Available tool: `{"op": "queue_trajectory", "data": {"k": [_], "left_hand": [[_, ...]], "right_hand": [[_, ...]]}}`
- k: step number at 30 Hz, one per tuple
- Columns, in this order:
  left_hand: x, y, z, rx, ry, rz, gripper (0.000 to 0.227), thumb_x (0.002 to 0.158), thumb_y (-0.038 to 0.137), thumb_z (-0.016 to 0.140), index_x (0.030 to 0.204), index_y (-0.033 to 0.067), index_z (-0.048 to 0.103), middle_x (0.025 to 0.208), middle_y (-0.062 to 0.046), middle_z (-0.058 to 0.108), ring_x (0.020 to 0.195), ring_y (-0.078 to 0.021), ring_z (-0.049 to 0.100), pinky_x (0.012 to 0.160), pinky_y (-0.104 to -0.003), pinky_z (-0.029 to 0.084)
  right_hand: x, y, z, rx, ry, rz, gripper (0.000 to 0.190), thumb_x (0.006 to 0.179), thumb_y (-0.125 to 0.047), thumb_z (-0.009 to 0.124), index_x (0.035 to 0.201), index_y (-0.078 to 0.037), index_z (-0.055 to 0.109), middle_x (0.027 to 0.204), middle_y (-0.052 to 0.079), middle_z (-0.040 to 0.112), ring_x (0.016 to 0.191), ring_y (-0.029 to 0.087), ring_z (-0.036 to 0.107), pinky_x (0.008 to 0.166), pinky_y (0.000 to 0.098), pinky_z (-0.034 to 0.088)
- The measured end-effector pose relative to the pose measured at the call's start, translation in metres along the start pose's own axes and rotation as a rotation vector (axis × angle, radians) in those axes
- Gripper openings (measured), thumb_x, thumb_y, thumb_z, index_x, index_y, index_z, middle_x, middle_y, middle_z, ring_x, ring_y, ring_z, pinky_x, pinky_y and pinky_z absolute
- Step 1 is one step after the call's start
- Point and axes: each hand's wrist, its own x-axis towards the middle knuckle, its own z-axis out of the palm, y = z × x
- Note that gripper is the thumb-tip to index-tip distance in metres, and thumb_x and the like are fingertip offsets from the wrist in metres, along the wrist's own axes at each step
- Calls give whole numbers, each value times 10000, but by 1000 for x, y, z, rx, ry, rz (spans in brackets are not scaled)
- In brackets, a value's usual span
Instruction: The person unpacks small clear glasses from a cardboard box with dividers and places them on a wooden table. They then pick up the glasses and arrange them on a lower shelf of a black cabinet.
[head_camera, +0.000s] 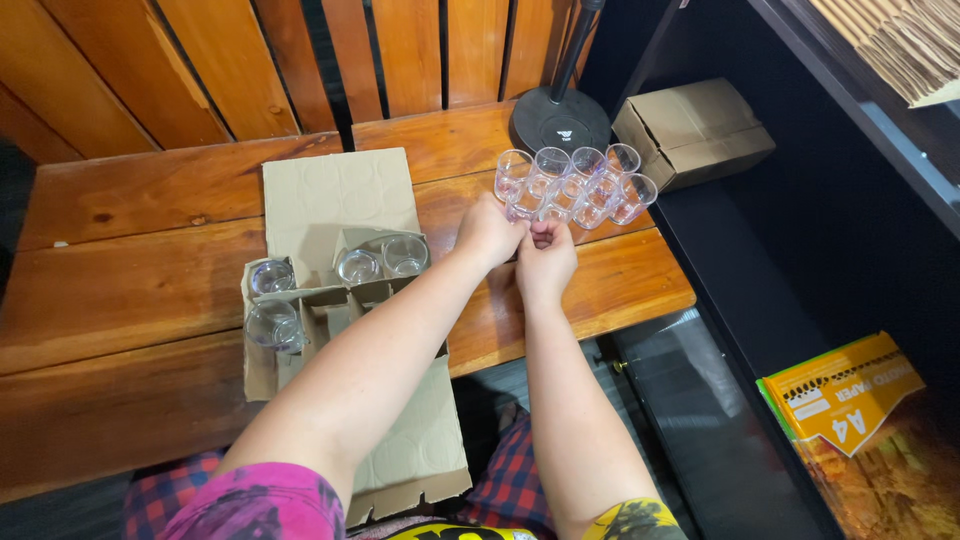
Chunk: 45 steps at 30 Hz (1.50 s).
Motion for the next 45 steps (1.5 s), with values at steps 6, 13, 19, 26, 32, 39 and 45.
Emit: {"op": "queue_trajectory", "data": {"k": [6, 13, 19, 26, 32, 39, 45], "left_hand": [[-55, 10, -31, -32, -33, 20, 431, 896, 420, 672, 1175, 98, 609, 1238, -169, 712, 1282, -362, 633, 1043, -481, 531], [-110, -31, -96, -5, 153, 224, 332, 840, 268, 779, 1134, 139, 696, 1135, -139, 741, 1158, -381, 677, 949, -485, 554], [-111, -89, -150, 332, 255, 144, 306, 826, 245, 755, 1127, 216, 711, 1197, -27, 655, 1241, -311, 584, 1033, -507, 465], [-112, -91, -157, 429, 160, 151, 420, 837, 271, 766, 1252, 260, 706, 1237, 1, 637, 1282, -256, 559, 1069, -501, 399], [-100, -86, -158, 478, 53, 142, 476, 844, 257, 768, 1315, 262, 697, 1276, 1, 643, 1343, -246, 523, 1108, -500, 366], [-107, -66, -169, 458, -6, 90, 457, 804, 219, 808, 1256, 217, 738, 1192, -47, 673, 1267, -291, 580, 1105, -488, 394], [-113, -47, -175, 491, -22, 44, 455, 789, 220, 828, 1238, 200, 753, 1151, -65, 684, 1231, -299, 598, 1088, -479, 403]], "right_hand": [[-24, -38, -17, 127, -90, -39, 136, 879, -129, 826, 905, -100, 696, 714, 14, 648, 590, 68, 625, 570, 232, 525], [-47, -48, -23, 270, -278, -92, 100, 917, -65, 787, 968, -66, 700, 738, 14, 632, 629, 83, 643, 597, 195, 539], [-71, -76, -15, 49, -514, -376, 213, 814, -58, 847, 1014, -94, 783, 835, 87, 721, 768, 191, 744, 722, 316, 602], [-88, -118, -4, -260, -747, -490, 402, 788, -20, 725, 1159, -169, 764, 961, 59, 655, 831, 189, 745, 718, 323, 640], [-80, -126, 12, -523, -823, -552, 462, 750, -97, 667, 1170, -268, 754, 930, 21, 659, 831, 213, 749, 783, 396, 622], [-73, -139, 24, -615, -879, -504, 531, 616, -114, 878, 1127, -161, 744, 871, 38, 615, 830, 229, 734, 786, 398, 593], [-71, -146, 28, -645, -896, -500, 566, 560, -139, 938, 1096, -118, 759, 872, 71, 621, 886, 320, 719, 831, 448, 576]]}}
